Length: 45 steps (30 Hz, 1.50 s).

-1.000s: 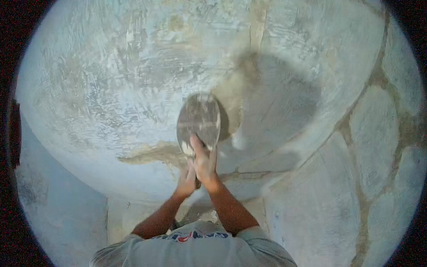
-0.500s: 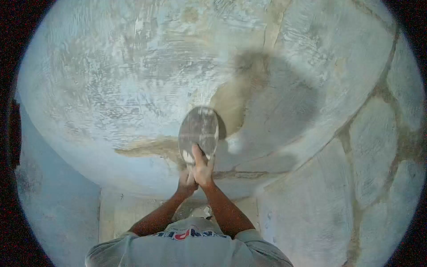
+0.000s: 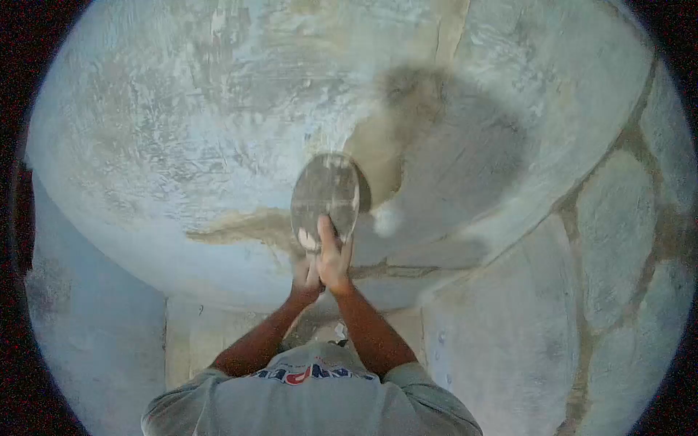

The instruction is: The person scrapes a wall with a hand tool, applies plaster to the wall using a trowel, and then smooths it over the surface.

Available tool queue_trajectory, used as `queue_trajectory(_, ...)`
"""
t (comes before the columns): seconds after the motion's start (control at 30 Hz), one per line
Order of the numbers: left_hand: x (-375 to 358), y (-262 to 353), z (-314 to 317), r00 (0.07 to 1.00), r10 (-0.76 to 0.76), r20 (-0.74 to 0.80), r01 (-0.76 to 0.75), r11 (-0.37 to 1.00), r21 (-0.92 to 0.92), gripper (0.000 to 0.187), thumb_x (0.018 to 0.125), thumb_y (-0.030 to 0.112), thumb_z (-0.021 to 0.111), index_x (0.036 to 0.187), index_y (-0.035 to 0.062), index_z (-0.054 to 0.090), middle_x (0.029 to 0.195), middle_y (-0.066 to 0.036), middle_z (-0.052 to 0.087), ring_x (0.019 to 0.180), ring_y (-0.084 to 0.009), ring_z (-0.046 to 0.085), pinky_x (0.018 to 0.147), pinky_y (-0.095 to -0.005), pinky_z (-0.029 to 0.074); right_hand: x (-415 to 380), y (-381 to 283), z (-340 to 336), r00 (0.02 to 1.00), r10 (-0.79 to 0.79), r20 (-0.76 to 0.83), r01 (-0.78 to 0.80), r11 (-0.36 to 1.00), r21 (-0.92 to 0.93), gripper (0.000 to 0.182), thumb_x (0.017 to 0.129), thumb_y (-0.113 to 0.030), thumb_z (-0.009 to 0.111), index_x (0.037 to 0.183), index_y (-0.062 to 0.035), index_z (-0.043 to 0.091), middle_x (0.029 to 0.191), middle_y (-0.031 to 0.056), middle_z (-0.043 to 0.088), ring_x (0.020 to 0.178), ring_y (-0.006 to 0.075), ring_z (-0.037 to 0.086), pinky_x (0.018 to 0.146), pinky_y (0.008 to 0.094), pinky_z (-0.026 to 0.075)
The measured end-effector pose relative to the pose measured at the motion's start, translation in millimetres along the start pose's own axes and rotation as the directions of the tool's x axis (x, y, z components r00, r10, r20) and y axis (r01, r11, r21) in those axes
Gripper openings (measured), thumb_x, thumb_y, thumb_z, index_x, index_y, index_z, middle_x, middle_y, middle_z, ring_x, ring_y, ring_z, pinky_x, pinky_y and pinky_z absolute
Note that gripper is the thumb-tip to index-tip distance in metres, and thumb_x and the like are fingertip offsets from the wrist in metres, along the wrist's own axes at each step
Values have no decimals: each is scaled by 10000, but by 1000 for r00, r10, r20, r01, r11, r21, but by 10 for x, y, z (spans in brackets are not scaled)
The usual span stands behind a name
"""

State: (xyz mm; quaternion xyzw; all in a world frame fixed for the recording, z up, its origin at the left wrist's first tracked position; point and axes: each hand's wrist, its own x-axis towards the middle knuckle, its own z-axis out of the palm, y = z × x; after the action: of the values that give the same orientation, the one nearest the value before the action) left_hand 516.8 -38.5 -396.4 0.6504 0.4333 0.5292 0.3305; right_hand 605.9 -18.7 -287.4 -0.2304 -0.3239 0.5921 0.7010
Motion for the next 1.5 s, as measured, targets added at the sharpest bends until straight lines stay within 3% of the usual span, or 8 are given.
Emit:
queue_trajectory(0.2,-58,204,-58,956,-273,110,293,920,-261,413,1032,269,418,719,24,533,531,-66,496,491,-173,468,477,-354,368,-137,56,-59,996,-92,-16,87,972,-219,447,999,-213,570,1310,100,495,1340,138,550,1211,205,529,1012,320,411)
queue_trajectory(0.33,-331,-153,127,891,441,-107,-366,837,406,359,999,185,410,706,17,533,536,-153,498,514,-290,511,494,-409,383,-328,347,-352,982,70,-176,-93,988,-127,463,995,-219,578,1329,89,489,1352,123,542,1209,207,530,1019,332,408)
queue_trajectory(0.57,67,184,-25,912,-342,227,405,838,-366,141,908,62,479,811,-22,536,667,-158,524,555,-306,526,472,-390,383,-62,-185,46,997,-57,-43,44,967,-249,369,982,-174,594,1232,92,542,1267,112,583,1141,181,563,938,325,464)
queue_trajectory(0.97,184,322,-5,972,-109,210,185,902,-390,315,988,220,435,766,19,530,662,-114,532,510,-175,505,448,-332,372,1,-252,156,989,-55,-138,24,975,-223,240,937,-106,650,1099,68,619,1077,75,659,983,130,614,842,294,489)
queue_trajectory(1.03,178,26,62,959,280,37,-281,960,13,285,974,189,450,758,17,524,675,-121,539,556,-165,514,452,-335,359,-24,-149,74,989,-80,-128,55,981,-185,269,920,-145,681,1081,62,621,1028,53,666,944,126,619,831,299,492)
queue_trajectory(1.1,-138,-36,106,979,-177,104,201,933,-300,280,968,175,452,752,12,521,662,-135,533,574,-165,515,454,-344,357,-112,176,-136,981,-139,-133,126,987,-101,276,912,-145,689,1084,60,622,1028,58,676,954,133,629,835,299,494)
queue_trajectory(1.33,-140,-179,157,973,231,-8,-231,971,59,317,987,214,436,770,0,522,627,-96,543,563,-165,515,500,-371,397,-133,6,-8,981,-133,-143,89,955,-285,365,908,-186,698,1142,72,590,1132,114,656,1025,184,630,856,314,490)
queue_trajectory(1.5,171,240,58,970,-160,182,223,882,-414,353,982,201,418,706,13,534,549,-72,511,463,-154,479,434,-299,375,25,-311,143,996,-73,-49,56,960,-273,401,898,-259,713,1070,87,607,1092,117,656,968,183,620,797,303,484)
